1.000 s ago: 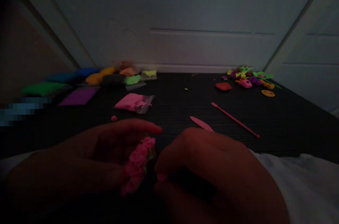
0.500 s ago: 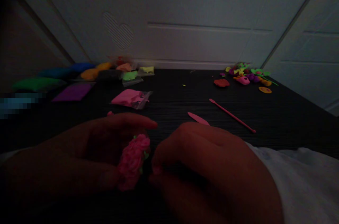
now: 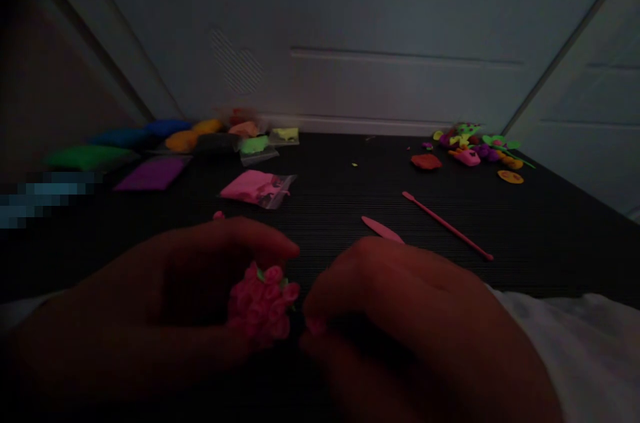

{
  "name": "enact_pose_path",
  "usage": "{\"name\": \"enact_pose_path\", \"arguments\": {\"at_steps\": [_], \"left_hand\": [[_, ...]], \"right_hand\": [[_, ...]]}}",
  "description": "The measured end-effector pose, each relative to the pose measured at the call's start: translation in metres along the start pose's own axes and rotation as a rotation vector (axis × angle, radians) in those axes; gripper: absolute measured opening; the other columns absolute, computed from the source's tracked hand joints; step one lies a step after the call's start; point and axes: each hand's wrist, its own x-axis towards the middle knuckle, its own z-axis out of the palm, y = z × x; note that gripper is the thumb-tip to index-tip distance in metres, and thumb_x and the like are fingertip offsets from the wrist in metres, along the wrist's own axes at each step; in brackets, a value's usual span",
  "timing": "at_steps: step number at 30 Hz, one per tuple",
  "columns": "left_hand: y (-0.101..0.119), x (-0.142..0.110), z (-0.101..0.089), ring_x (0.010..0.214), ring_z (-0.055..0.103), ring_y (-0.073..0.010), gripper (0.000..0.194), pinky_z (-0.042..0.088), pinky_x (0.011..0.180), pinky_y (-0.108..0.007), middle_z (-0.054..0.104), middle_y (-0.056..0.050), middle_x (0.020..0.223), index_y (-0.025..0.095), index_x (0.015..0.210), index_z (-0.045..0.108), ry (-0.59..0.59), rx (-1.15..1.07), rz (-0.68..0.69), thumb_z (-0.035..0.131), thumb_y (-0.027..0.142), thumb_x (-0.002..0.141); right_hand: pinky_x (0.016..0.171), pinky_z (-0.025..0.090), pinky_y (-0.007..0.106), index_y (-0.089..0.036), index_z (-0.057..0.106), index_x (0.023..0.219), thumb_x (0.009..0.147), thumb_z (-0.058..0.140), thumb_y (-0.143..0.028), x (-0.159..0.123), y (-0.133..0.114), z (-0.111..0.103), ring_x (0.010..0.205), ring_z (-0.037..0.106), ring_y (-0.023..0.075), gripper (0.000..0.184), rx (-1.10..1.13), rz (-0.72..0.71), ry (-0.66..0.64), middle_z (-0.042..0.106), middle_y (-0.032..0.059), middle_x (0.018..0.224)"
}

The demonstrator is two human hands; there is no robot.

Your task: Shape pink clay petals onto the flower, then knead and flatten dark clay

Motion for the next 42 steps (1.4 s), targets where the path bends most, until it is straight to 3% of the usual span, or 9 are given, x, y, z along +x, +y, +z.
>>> {"name": "enact_pose_path", "arguments": {"at_steps": [5, 12, 19, 25, 30, 36, 42], "left_hand": [[0.001, -0.004, 0.003, 0.06, 0.056, -0.0097, 0.037, 0.043, 0.049, -0.015, 0.061, 0.006, 0.07, 0.033, 0.096, 0.057, 0.159, 0.217, 0.14, 0.067, 0.019, 0.062], [0.0, -0.003, 0.006, 0.061, 0.058, -0.0104, 0.042, 0.044, 0.054, -0.017, 0.062, 0.006, 0.075, 0.032, 0.099, 0.056, 0.26, 0.358, 0.255, 0.066, 0.015, 0.061], [-0.001, -0.001, 0.007, 0.063, 0.058, -0.0099, 0.04, 0.044, 0.055, -0.016, 0.062, 0.007, 0.074, 0.033, 0.097, 0.055, 0.255, 0.411, 0.233, 0.066, 0.018, 0.062], [-0.004, -0.001, 0.007, 0.067, 0.06, -0.0103, 0.04, 0.046, 0.058, -0.016, 0.064, 0.008, 0.078, 0.032, 0.096, 0.054, 0.163, 0.388, 0.199, 0.067, 0.018, 0.061], [-0.006, -0.003, 0.008, 0.068, 0.061, -0.0132, 0.043, 0.047, 0.059, -0.019, 0.064, 0.005, 0.081, 0.032, 0.099, 0.054, 0.213, 0.437, 0.177, 0.068, 0.022, 0.06], [0.002, -0.003, 0.014, 0.063, 0.059, -0.0099, 0.036, 0.046, 0.056, -0.017, 0.062, 0.006, 0.074, 0.03, 0.096, 0.056, 0.238, 0.446, 0.146, 0.064, 0.02, 0.062], [0.001, -0.002, 0.013, 0.065, 0.06, -0.0107, 0.036, 0.047, 0.058, -0.019, 0.063, 0.007, 0.077, 0.032, 0.098, 0.054, 0.242, 0.467, 0.143, 0.062, 0.023, 0.064]], "right_hand": [[0.047, 0.049, 0.023, -0.03, 0.05, 0.086, 0.071, 0.057, -0.027, 0.0, 0.002, 0.002, 0.059, 0.057, 0.0143, 0.016, -0.075, 0.023, 0.048, 0.06, -0.001, 0.071], [0.046, 0.05, 0.025, -0.031, 0.048, 0.091, 0.075, 0.05, -0.029, -0.005, 0.003, 0.001, 0.063, 0.06, 0.0166, 0.016, -0.148, 0.005, 0.073, 0.061, 0.0011, 0.076], [0.042, 0.048, 0.021, -0.031, 0.049, 0.088, 0.077, 0.048, -0.033, -0.002, 0.002, 0.0, 0.06, 0.059, 0.0136, 0.011, -0.147, 0.023, 0.067, 0.061, -0.0003, 0.072], [0.048, 0.05, 0.019, -0.03, 0.051, 0.085, 0.075, 0.054, -0.03, 0.006, 0.001, 0.001, 0.057, 0.059, 0.0118, 0.01, -0.075, 0.005, 0.044, 0.062, -0.0027, 0.069], [0.046, 0.049, 0.014, -0.03, 0.052, 0.086, 0.074, 0.055, -0.026, 0.008, 0.001, 0.001, 0.057, 0.059, 0.0094, 0.013, -0.111, -0.003, 0.044, 0.063, -0.0043, 0.071], [0.052, 0.048, 0.011, -0.03, 0.053, 0.085, 0.072, 0.056, -0.024, 0.005, -0.002, -0.001, 0.064, 0.059, 0.0076, 0.014, -0.131, 0.099, 0.054, 0.062, -0.0068, 0.075], [0.053, 0.048, 0.011, -0.029, 0.053, 0.083, 0.072, 0.057, -0.026, 0.006, -0.001, -0.001, 0.063, 0.059, 0.0068, 0.012, -0.106, 0.104, 0.051, 0.062, -0.0073, 0.074]]}}
